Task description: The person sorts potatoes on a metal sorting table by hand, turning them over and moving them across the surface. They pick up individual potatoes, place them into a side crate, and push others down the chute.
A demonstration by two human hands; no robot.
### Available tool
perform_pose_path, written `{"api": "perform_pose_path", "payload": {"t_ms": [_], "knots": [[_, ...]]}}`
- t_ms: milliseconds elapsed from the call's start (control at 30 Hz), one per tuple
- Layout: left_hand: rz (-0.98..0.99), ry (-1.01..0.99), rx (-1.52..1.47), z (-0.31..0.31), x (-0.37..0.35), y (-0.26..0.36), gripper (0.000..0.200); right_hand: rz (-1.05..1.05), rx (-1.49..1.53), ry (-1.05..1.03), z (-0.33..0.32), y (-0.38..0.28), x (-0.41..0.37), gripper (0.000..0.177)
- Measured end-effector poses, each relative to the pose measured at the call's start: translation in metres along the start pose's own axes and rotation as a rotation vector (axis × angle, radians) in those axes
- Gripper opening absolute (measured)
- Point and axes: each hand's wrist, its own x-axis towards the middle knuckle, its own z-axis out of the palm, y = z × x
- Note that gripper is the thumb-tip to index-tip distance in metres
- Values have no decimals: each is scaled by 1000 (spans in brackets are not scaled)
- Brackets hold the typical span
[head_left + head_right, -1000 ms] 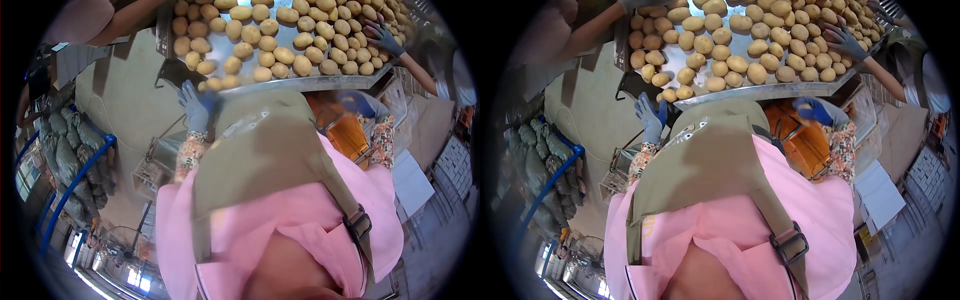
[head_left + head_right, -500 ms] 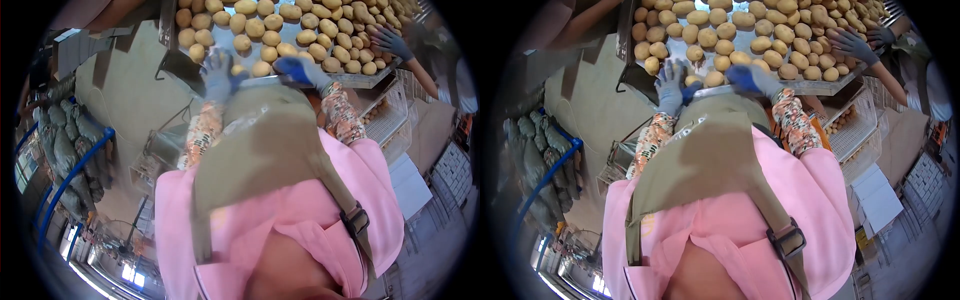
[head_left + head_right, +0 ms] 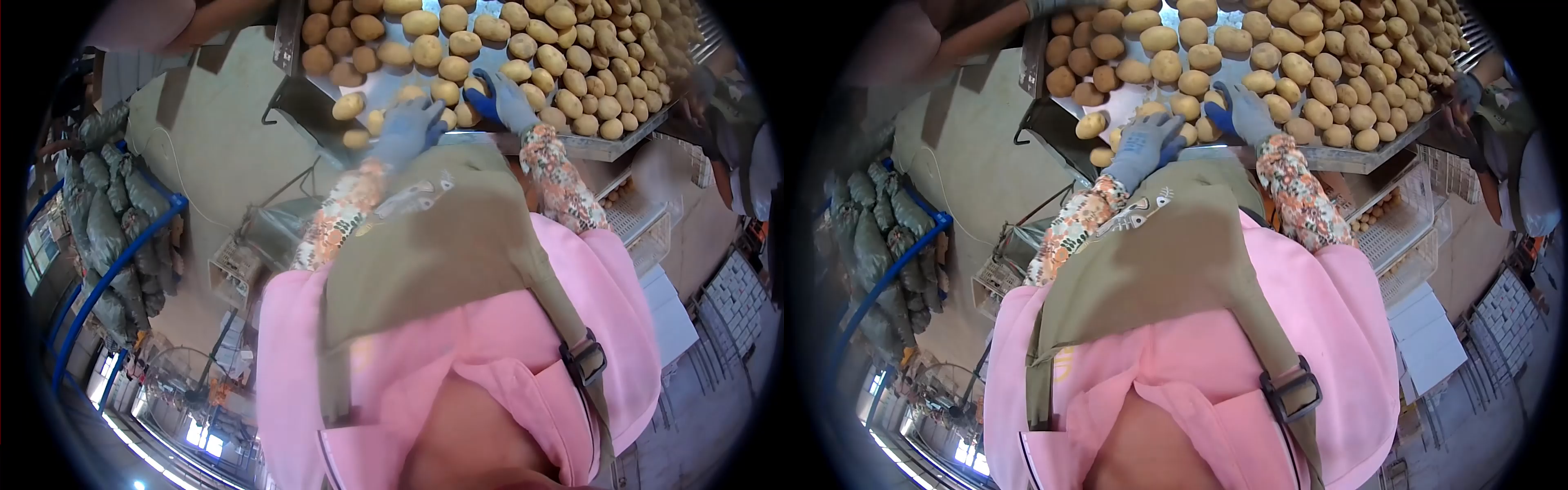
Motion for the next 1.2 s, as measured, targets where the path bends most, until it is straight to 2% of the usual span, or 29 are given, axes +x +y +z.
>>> {"api": "perform_pose_path", "payload": {"t_ms": [33,67,167,200,233,300,333,367,433,500,533,567,600,633,667,700,767,800,867,900,933,967,1000,1033,1067,1100,1133,1167,1200], "knots": [[-2,-27,91,0,4,4,44,-65,-7,124,6,4,-6,55],[-3,-57,181,0,7,7,48,-180,-160,175,11,9,-18,49],[-23,-108,139,7,8,9,53,-130,-246,120,-1,-6,-38,40],[-17,-108,145,7,7,7,53,-245,15,123,1,20,-26,39],[-65,-23,73,7,3,4,55,-238,19,128,-18,8,-23,39],[-103,62,6,9,-5,-5,57,199,315,-195,-77,-39,-12,35],[-124,142,18,11,-11,-12,56,116,485,2,-67,-45,-14,37],[-149,223,30,11,-18,-20,55,-161,367,141,-49,-44,-7,39],[-91,265,99,4,-29,-28,58,-295,-154,72,16,-40,-2,41],[-177,142,177,0,-41,-35,58,-332,-390,-35,31,-82,-20,41],[-170,210,234,2,-48,-41,55,-458,-351,2,46,-79,-13,39],[-176,215,238,4,-52,-48,55,-467,-350,4,54,-70,8,39],[-228,245,258,3,-60,-51,54,-352,77,-177,57,-66,28,39],[-279,271,277,2,-67,-52,53,-245,375,-270,38,-73,35,38],[-358,260,118,1,-70,-52,51,-113,714,-339,19,-80,42,38],[-361,257,120,-2,-73,-51,51,28,1009,-372,-1,-87,49,38],[-380,392,16,-13,-78,-47,48,-167,-137,54,-17,-91,72,43],[-378,501,-40,-17,-80,-43,46,-170,-132,53,-3,-86,70,43],[-327,540,24,-27,-72,-52,45,-338,-281,302,46,-66,59,51],[-275,586,79,-33,-60,-59,44,-341,-279,309,55,-64,47,57],[-118,625,214,-42,-50,-60,48,-337,-297,227,59,-63,35,58],[-123,624,211,-39,-36,-68,48,-328,-310,137,63,-64,17,58],[-239,619,158,-33,-17,-78,54,-325,-309,130,62,-63,-3,58],[-351,616,106,-32,-4,-79,61,-422,-242,145,58,-59,-19,54],[-347,618,103,-28,3,-76,61,-519,-179,165,53,-53,-27,51],[-464,427,104,-27,12,-68,67,-517,-183,167,48,-44,-26,51],[-578,230,105,-26,16,-60,74,-465,-45,34,37,-37,-24,45],[-545,96,156,-15,13,-56,79,-411,94,-97,28,-34,-21,41],[-495,146,96,0,6,-52,80,-336,234,-160,-1,-49,-21,31]]}}
